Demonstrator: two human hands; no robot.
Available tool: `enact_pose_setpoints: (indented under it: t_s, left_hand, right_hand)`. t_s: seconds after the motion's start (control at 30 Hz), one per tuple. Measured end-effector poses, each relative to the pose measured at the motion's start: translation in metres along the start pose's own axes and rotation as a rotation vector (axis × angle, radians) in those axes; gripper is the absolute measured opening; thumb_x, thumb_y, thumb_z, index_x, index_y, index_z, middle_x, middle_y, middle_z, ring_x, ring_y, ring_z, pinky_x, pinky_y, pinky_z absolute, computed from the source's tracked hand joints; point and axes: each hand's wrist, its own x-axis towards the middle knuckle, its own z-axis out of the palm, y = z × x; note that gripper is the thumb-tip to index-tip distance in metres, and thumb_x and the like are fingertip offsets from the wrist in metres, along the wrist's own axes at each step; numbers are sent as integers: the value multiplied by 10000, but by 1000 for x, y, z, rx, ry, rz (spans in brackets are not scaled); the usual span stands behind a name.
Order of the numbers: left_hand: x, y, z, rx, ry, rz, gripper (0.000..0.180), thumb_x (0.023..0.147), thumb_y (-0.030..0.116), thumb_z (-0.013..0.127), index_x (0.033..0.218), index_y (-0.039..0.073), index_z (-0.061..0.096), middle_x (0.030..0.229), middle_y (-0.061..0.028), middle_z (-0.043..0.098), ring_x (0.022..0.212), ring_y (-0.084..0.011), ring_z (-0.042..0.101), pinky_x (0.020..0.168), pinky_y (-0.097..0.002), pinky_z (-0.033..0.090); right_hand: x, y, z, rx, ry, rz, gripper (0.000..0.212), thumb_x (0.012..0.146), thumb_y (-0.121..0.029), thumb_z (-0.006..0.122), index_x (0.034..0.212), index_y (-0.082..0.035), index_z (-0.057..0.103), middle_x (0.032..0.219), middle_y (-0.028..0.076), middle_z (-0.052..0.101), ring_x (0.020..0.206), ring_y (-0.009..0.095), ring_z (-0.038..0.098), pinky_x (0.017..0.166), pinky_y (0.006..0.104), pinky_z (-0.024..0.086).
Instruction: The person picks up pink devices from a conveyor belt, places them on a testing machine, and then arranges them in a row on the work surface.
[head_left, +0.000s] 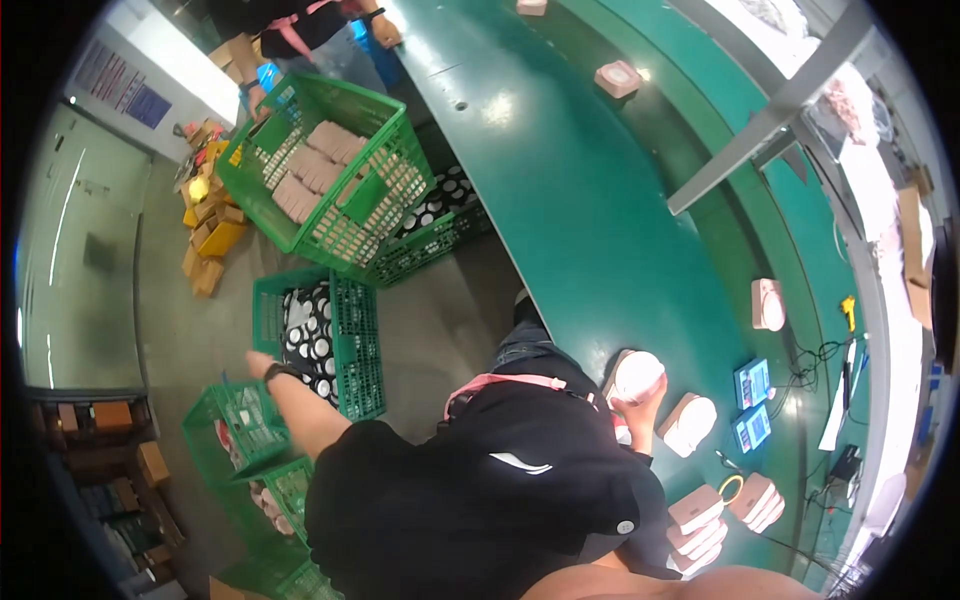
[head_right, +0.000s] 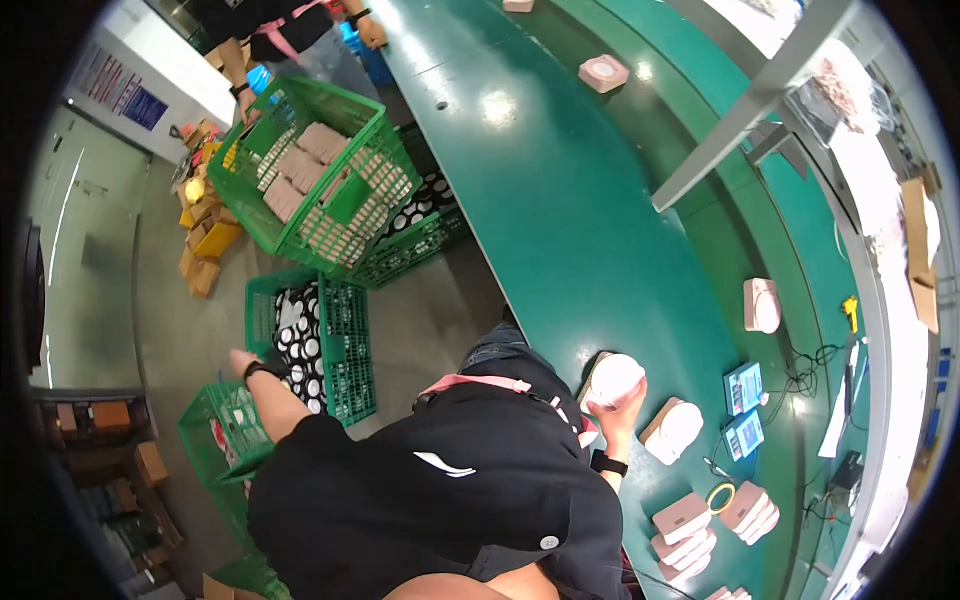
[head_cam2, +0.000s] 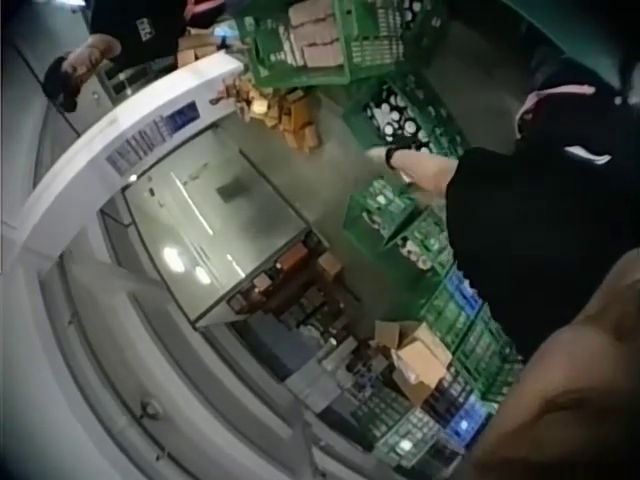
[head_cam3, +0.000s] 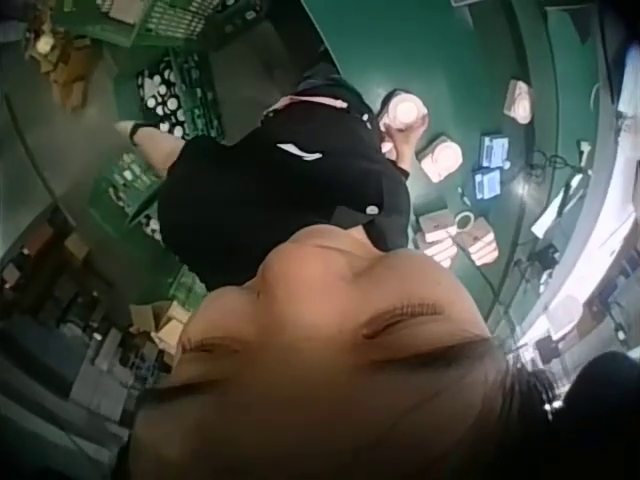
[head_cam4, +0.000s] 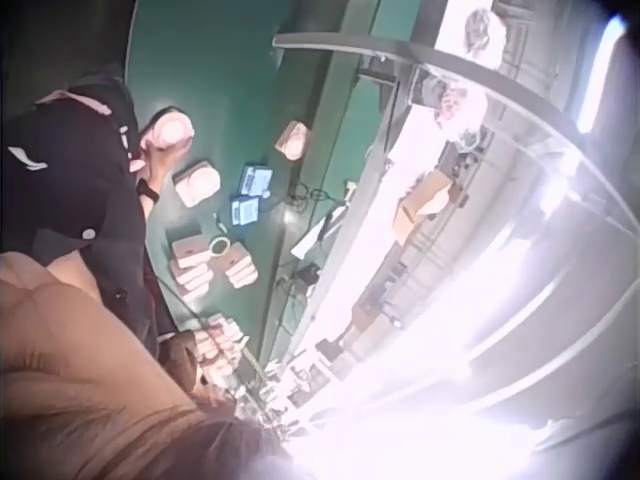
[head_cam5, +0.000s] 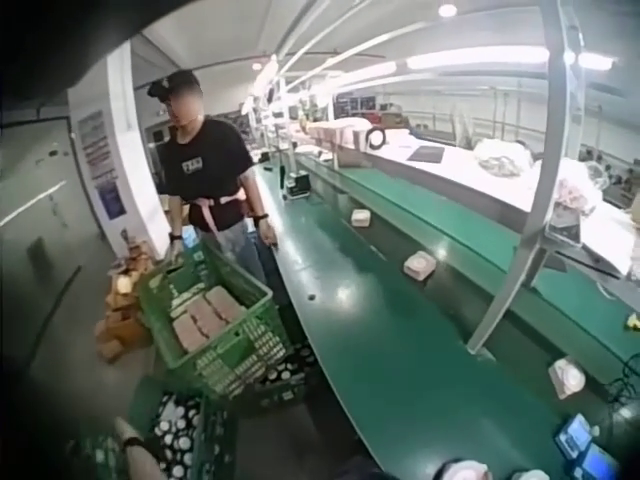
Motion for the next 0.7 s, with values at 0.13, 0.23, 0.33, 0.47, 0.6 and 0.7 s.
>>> enact_pose_setpoints:
  t_s: [0.13,0.23,0.33,0.47,0.6,0.7]
  left_hand:
    - [-108,-34,140,131,-351,552,250,842,228,594,922,-8,612,704,-43,600,651,-138,564,614,-273,460]
    - [-341,0,208,259,-1118,899,339,832,170,646,1138,51,560,715,-25,610,657,-117,563,663,-264,469]
    - [-493,18,239,281,-1744,1310,330,806,127,659,1110,33,573,789,-71,645,711,-180,629,693,-285,497]
    - [-650,-11,246,265,-2256,1286,352,785,199,670,1095,66,571,897,-73,636,845,-222,626,740,-332,495]
    - [-769,-42,268,224,-2389,1617,376,765,178,666,1104,57,557,991,-95,608,938,-257,594,802,-357,484]
    - [-858,-70,302,42,-2307,1950,426,717,167,688,1102,53,547,1071,-123,567,1022,-294,545,863,-378,462]
  right_hand:
    - [2,-34,3,-132,-22,41,1225,403,-266,902,1399,-63,217,1369,227,317,1253,405,340,1040,468,319]
    - [2,-40,15,-408,-23,116,1198,386,-309,894,1395,-169,263,1336,234,316,1185,422,383,988,485,358]
    - [7,-56,-3,-359,43,216,1144,405,-250,870,1386,-202,283,1323,243,309,1165,426,393,964,485,369]
    - [-1,-36,-23,-346,132,308,1075,432,-182,820,1375,-205,303,1315,249,307,1161,429,393,949,476,377]
    - [-15,-6,-38,-291,370,316,1004,452,-167,780,1356,-184,344,1303,247,333,1162,428,393,951,471,378]
    - [-29,4,-40,-222,429,233,934,474,-201,771,1329,-162,397,1301,254,357,1161,432,398,961,474,372]
